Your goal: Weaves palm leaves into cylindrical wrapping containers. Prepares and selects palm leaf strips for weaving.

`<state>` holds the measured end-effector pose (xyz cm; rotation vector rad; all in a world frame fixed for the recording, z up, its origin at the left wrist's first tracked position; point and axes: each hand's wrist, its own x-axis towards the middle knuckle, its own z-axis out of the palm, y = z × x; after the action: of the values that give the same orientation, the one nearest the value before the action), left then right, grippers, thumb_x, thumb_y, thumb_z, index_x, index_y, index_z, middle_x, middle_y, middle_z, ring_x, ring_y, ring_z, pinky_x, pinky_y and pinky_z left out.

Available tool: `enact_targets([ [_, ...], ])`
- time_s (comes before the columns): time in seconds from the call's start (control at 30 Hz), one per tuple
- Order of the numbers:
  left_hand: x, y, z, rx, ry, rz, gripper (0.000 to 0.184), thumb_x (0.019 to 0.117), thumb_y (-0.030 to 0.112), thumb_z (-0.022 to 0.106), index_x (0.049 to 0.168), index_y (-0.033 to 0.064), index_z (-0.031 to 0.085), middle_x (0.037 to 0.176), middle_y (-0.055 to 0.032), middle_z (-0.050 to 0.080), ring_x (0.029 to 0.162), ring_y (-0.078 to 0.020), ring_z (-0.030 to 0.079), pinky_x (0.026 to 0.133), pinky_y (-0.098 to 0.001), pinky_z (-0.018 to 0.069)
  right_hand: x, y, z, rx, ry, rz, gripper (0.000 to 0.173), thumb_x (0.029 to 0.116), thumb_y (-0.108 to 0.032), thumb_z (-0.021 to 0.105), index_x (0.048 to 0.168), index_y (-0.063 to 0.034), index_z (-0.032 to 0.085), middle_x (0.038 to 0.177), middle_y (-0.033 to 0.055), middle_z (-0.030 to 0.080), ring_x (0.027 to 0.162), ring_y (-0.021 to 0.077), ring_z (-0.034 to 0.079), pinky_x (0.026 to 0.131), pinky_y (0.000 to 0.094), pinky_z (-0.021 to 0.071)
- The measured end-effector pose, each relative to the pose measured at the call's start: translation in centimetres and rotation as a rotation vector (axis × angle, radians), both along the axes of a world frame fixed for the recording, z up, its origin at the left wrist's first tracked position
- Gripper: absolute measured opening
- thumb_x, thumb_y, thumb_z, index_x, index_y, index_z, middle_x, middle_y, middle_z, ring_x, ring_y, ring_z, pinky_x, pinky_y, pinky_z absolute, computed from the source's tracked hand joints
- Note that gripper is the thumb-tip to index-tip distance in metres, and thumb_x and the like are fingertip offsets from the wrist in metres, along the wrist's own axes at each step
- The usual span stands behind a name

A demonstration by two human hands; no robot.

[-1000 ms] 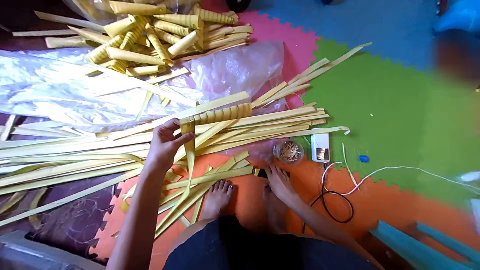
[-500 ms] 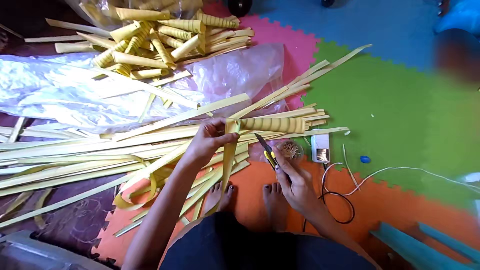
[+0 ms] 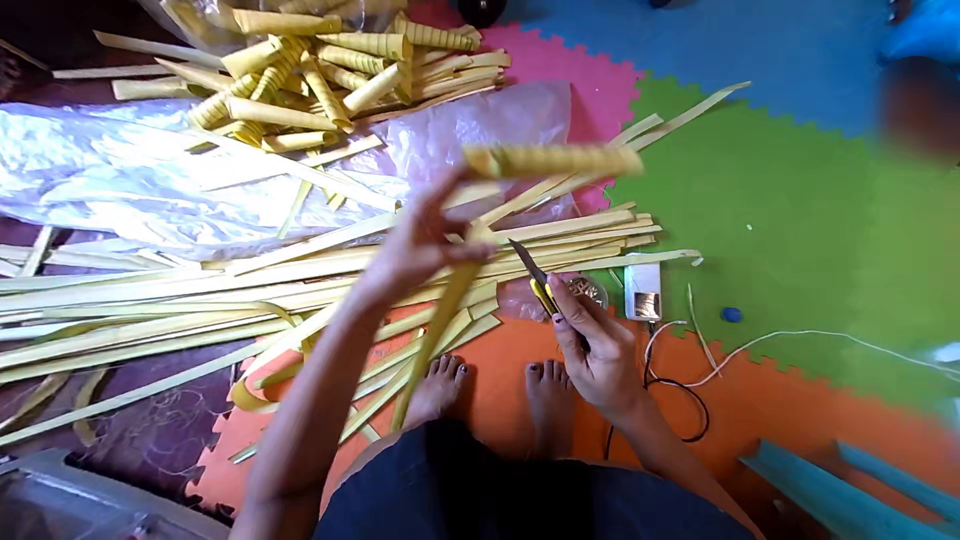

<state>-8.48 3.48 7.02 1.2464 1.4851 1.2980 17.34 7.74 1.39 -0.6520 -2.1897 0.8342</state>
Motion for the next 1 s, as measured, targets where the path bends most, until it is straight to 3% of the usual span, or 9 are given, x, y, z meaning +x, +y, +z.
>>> enact_targets([
  [0.1, -4.2, 1.0, 2.7, -0.205, 0.701, 0.341, 0.092, 0.0814, -0.008, 0.075, 0.16, 0.005, 0.031, 0.162, -0.02, 0.032, 0.092, -0.0294, 0.07, 0.07, -0.0429, 0.0609, 1.6, -0.2, -2.8, -0.038, -0.133, -0.027, 0.043, 0.1056, -0.02, 0.049, 0.147, -0.0096, 0.057, 0.104, 0.0151, 0.07, 0.075, 0.0115, 0.066, 0.069, 0.0238, 0.0564],
  [0.2, -5.2, 0.4, 1.6, -0.605, 0.885, 0.257, 0.084, 0.0778, -0.013, 0.078, 0.152, -0.0052, 0.04, 0.155, -0.0338, 0.034, 0.12, -0.0566, 0.056, 0.094, -0.0691, 0.0493, 2.6, -1.0, -7.7, -0.148, -0.402, 0.024, 0.049, 0.1029, -0.022, 0.051, 0.146, 0.0014, 0.053, 0.118, 0.0242, 0.068, 0.093, 0.0317, 0.072, 0.079, 0.0448, 0.061],
  [0.33, -4.3, -0.7, -5.2, -0.974, 1.021, 0.036, 0.046, 0.092, -0.01, 0.063, 0.137, -0.0052, 0.057, 0.14, -0.0335, 0.049, 0.115, -0.0559, 0.058, 0.086, -0.0681, 0.0517, 2.7, -1.2, -12.4, -0.203, -0.806, 0.121, 0.046, 0.1018, -0.026, 0.058, 0.142, -0.0029, 0.058, 0.138, 0.0289, 0.056, 0.125, 0.0464, 0.057, 0.099, 0.0593, 0.0495],
  [0.47, -4.3, -1.0, -14.3, -0.738, 1.079, -0.098, 0.048, 0.0858, 0.004, 0.08, 0.129, -0.0064, 0.063, 0.141, -0.0296, 0.052, 0.133, -0.051, 0.047, 0.104, -0.0685, 0.0395, 2.5, -1.4, -14.6, -0.238, -1.026, 0.158, 0.047, 0.1004, -0.022, 0.063, 0.145, -0.0078, 0.056, 0.144, 0.0279, 0.051, 0.13, 0.0487, 0.051, 0.102, 0.0623, 0.0445],
  [0.57, -4.0, -0.7, -17.4, -0.731, 1.037, -0.123, 0.03, 0.0972, 0.002, 0.065, 0.125, -0.0098, 0.062, 0.131, -0.0307, 0.058, 0.124, -0.0504, 0.055, 0.098, -0.0652, 0.0453, 1.8, -1.3, -13.2, -0.311, -1.094, 0.192, 0.049, 0.1004, -0.02, 0.062, 0.147, -0.0081, 0.053, 0.148, 0.0275, 0.048, 0.135, 0.0472, 0.047, 0.107, 0.0599, 0.0416],
  [0.67, -3.5, -0.2, -15.7, -0.784, 0.928, -0.045, 0.026, 0.101, -0.004, 0.051, 0.124, -0.0105, 0.061, 0.124, -0.0324, 0.061, 0.116, -0.0524, 0.06, 0.091, -0.0676, 0.0495, 1.4, -0.8, -11.0, -0.417, -0.849, 0.179, 0.044, 0.1018, -0.023, 0.06, 0.141, -0.0035, 0.058, 0.138, 0.0256, 0.057, 0.122, 0.0392, 0.06, 0.103, 0.0498, 0.0499],
  [0.73, -3.3, -0.2, -13.0, -0.732, 0.806, 0.004, 0.025, 0.1045, 0.001, 0.046, 0.12, -0.0096, 0.063, 0.116, -0.0317, 0.064, 0.108, -0.0512, 0.064, 0.088, -0.0674, 0.0507, 0.1, -0.4, -9.1, -0.554, -0.602, 0.152, 0.04, 0.1027, -0.023, 0.058, 0.135, -0.0001, 0.061, 0.121, 0.0193, 0.067, 0.094, 0.0246, 0.067, 0.083, 0.0369, 0.0556],
  [0.87, -0.6, -2.2, -7.6, -0.354, 0.509, -0.053, 0.018, 0.1029, 0.008, 0.057, 0.106, -0.0049, 0.069, 0.089, -0.0195, 0.07, 0.077, -0.0322, 0.069, 0.074, -0.0522, 0.0572, -3.6, 0.5, -4.9, -1.122, -0.128, 0.165, 0.037, 0.1053, -0.016, 0.049, 0.138, 0.0002, 0.053, 0.111, 0.0076, 0.067, 0.082, 0.008, 0.063, 0.072, 0.0245, 0.0532],
  [1.0, 0.5, -5.2, -6.4, -0.36, 0.374, -0.198, 0.01, 0.0985, 0.011, 0.067, 0.1, 0.0017, 0.07, 0.083, -0.0086, 0.069, 0.073, -0.0167, 0.068, 0.07, -0.0381, 0.0587, -5.7, 2.0, -1.8, -1.294, 0.273, -0.198, 0.017, 0.107, -0.011, 0.049, 0.11, -0.0062, 0.065, 0.084, -0.0028, 0.066, 0.061, 0.0009, 0.055, 0.057, 0.017, 0.0487],
])
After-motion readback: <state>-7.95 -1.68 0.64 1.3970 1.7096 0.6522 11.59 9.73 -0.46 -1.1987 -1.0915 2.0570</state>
